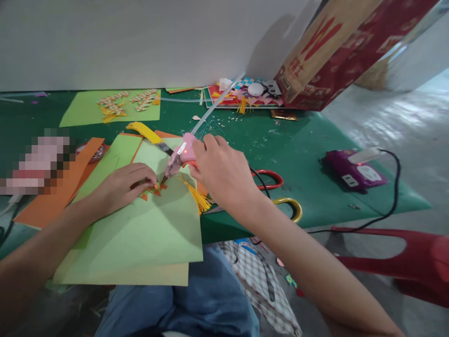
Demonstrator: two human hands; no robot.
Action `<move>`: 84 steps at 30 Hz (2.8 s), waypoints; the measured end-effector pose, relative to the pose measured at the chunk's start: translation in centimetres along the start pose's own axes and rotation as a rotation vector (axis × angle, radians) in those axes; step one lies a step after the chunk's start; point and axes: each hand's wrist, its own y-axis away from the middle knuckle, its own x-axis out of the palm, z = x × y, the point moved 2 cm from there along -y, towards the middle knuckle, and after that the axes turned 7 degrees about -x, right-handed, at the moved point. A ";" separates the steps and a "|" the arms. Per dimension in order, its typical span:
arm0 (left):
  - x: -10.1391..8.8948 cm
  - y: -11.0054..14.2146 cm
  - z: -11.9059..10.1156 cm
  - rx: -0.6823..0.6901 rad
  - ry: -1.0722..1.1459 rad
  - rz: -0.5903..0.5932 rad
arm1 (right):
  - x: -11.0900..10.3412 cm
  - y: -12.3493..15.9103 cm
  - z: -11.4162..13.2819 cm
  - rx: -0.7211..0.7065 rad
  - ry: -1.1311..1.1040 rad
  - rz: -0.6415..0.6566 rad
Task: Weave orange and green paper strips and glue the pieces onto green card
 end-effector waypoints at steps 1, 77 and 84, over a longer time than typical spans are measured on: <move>0.0 0.0 0.0 0.001 0.001 -0.002 | 0.1 0.0 0.0 -0.004 0.000 -0.006; -0.3 0.2 -0.4 -0.002 0.009 0.007 | 1.7 2.8 0.7 -0.238 -0.434 -0.234; -0.3 0.3 -0.1 -0.016 0.032 0.047 | -0.6 1.6 0.3 -0.294 -0.473 -0.185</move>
